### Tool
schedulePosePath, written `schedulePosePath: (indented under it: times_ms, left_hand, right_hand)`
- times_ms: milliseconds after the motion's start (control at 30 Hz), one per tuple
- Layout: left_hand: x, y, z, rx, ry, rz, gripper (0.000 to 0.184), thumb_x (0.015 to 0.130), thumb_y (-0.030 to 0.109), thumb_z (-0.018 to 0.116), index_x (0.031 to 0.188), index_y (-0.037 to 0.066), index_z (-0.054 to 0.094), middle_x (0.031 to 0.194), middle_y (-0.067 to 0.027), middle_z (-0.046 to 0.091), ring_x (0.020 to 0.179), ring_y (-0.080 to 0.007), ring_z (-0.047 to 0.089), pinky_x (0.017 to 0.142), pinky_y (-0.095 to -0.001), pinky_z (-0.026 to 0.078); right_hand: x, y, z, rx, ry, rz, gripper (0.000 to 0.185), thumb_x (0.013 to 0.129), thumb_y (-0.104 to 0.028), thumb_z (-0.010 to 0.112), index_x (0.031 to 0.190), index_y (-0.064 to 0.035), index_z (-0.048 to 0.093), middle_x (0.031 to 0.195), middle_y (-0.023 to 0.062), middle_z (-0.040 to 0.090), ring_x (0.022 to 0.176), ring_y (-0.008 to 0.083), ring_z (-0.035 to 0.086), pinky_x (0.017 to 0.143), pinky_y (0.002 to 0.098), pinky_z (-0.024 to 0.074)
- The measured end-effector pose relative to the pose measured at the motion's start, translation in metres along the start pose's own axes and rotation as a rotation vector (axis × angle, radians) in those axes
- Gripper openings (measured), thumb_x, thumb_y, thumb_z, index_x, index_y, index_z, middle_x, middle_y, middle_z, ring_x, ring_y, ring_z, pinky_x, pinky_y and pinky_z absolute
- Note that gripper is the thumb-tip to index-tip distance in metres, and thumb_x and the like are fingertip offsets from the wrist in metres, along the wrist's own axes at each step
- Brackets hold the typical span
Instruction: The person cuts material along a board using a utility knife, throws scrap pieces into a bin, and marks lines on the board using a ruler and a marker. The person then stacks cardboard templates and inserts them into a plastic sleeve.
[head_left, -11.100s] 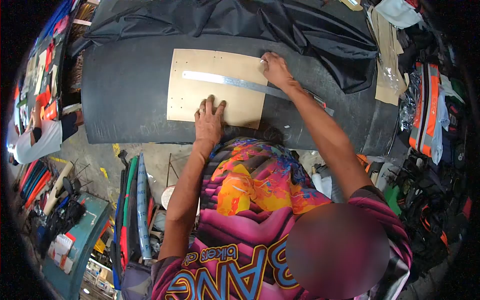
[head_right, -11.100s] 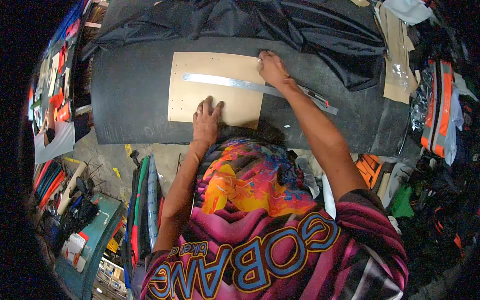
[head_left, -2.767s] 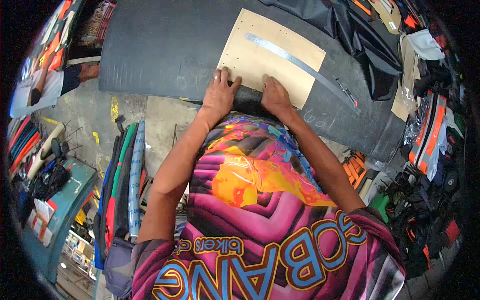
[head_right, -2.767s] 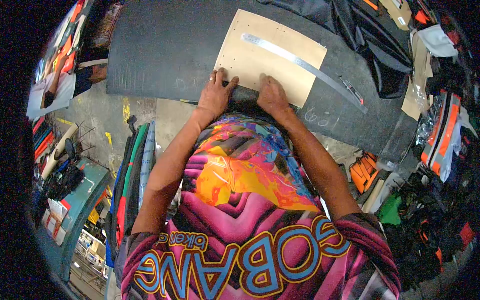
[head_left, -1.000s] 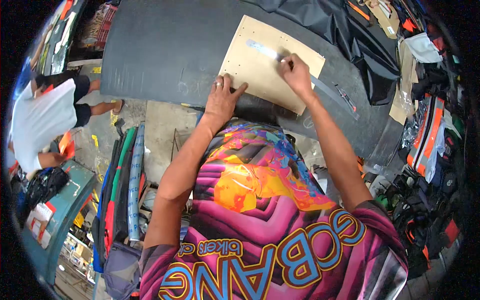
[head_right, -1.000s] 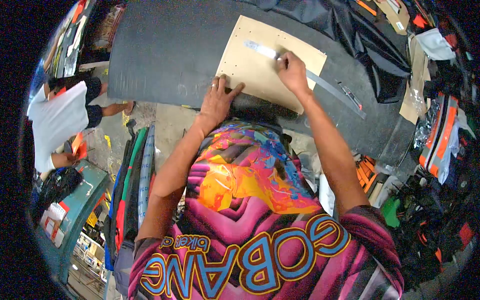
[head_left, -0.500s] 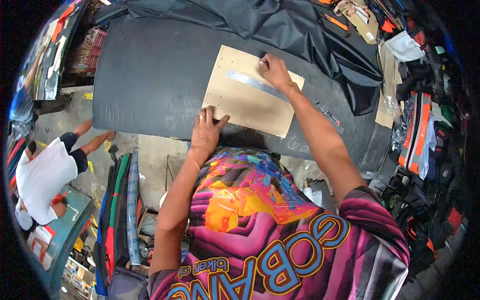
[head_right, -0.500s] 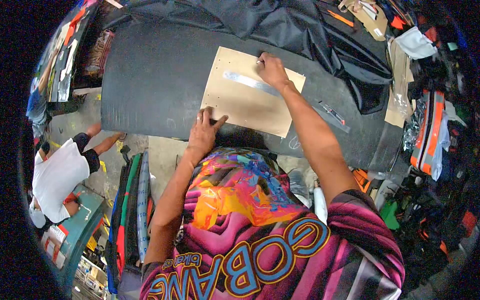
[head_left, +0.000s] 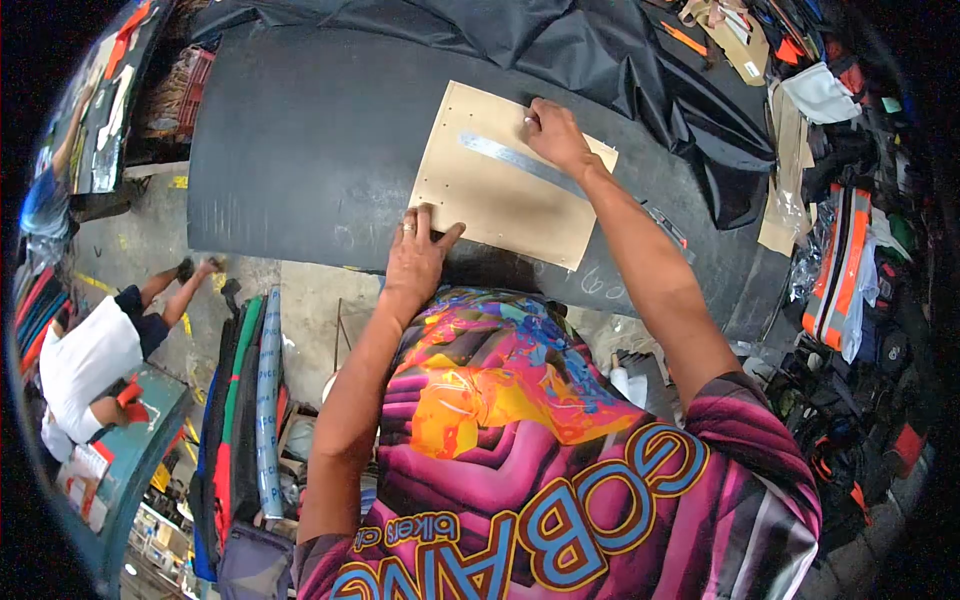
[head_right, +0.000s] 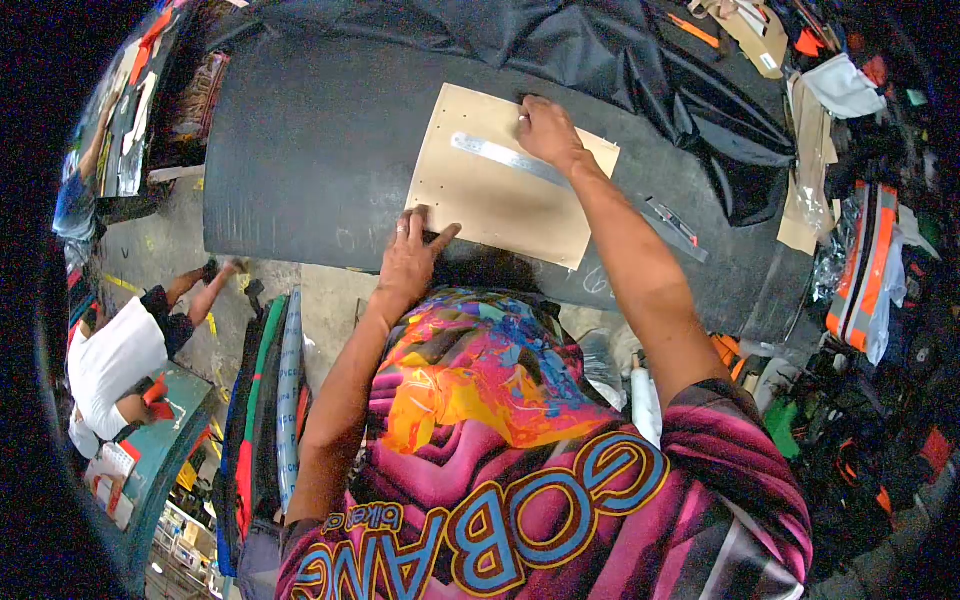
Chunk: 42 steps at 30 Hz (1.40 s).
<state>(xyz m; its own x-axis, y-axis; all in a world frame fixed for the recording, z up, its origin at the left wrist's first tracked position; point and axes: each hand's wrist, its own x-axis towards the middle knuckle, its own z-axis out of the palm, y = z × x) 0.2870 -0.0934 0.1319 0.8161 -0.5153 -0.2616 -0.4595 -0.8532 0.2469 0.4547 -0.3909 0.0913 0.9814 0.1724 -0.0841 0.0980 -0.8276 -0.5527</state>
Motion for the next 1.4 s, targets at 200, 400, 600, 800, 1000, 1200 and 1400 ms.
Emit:
schedulePosePath:
  times_ms: [200,400,600,800,1000,1200,1400]
  left_hand:
    - [0.0,0.001,0.0,-0.005,-0.007,-0.02,0.051,0.095,0.012,0.052,0.141,0.033,0.061,0.148,-0.0214,0.041,0.138,-0.0403,0.042,0.115,-0.0465,0.039]
    - [-0.001,0.0,0.001,-0.007,0.005,-0.005,0.064,0.09,0.001,0.054,0.143,0.035,0.058,0.146,-0.0206,0.04,0.137,-0.0416,0.041,0.104,-0.0468,0.051]
    - [0.0,0.0,-0.001,-0.019,-0.019,-0.025,0.055,0.093,0.009,0.054,0.142,0.034,0.06,0.148,-0.0209,0.041,0.139,-0.0408,0.042,0.113,-0.046,0.042]
    - [0.0,0.0,0.003,-0.006,-0.01,-0.027,0.054,0.093,0.009,0.054,0.14,0.033,0.062,0.148,-0.0217,0.041,0.137,-0.0409,0.042,0.113,-0.0455,0.042]
    - [0.0,-0.002,0.003,-0.014,0.01,-0.017,0.053,0.093,0.01,0.054,0.14,0.033,0.062,0.146,-0.022,0.042,0.137,-0.041,0.043,0.114,-0.0452,0.041]
    - [-0.002,-0.002,0.0,0.001,0.036,0.003,0.062,0.09,0.002,0.053,0.143,0.035,0.058,0.145,-0.0202,0.042,0.137,-0.0411,0.043,0.108,-0.0447,0.049]
    - [-0.002,-0.001,-0.003,-0.006,0.019,0.002,0.062,0.09,0.002,0.054,0.142,0.035,0.059,0.144,-0.0194,0.042,0.137,-0.0402,0.043,0.107,-0.0446,0.048]
  right_hand:
    - [0.004,-0.011,0.005,-0.135,-0.048,-0.036,0.019,0.088,-0.013,0.055,0.098,0.0026,0.061,0.104,0.0273,0.067,0.105,0.0476,0.062,0.092,0.0517,0.0498]
    - [-0.001,0.006,0.009,-0.092,-0.01,0.003,0.021,0.089,-0.014,0.058,0.101,0.0017,0.063,0.103,0.0258,0.069,0.098,0.0456,0.065,0.089,0.0514,0.0515]
    - [-0.021,0.019,0.004,0.123,0.096,0.192,0.014,0.089,-0.011,0.065,0.098,-0.0002,0.064,0.096,0.0228,0.07,0.094,0.0417,0.067,0.084,0.0473,0.0517]
    - [-0.019,0.015,0.003,0.076,0.078,0.115,0.016,0.09,-0.011,0.063,0.1,0.0009,0.064,0.098,0.0236,0.07,0.098,0.0426,0.067,0.087,0.0484,0.0518]
    - [-0.017,0.011,0.003,-0.006,0.061,0.107,0.017,0.09,-0.01,0.061,0.101,0.0027,0.064,0.101,0.0256,0.07,0.098,0.0436,0.067,0.087,0.049,0.0521]
    - [-0.016,0.016,0.002,0.094,0.039,0.213,0.017,0.089,-0.011,0.061,0.1,0.002,0.064,0.099,0.0267,0.07,0.098,0.0429,0.067,0.088,0.05,0.0522]
    - [-0.014,0.004,-0.004,-0.038,-0.035,0.182,0.02,0.09,-0.011,0.057,0.102,0.0029,0.064,0.102,0.0272,0.069,0.101,0.0426,0.067,0.09,0.0498,0.0523]
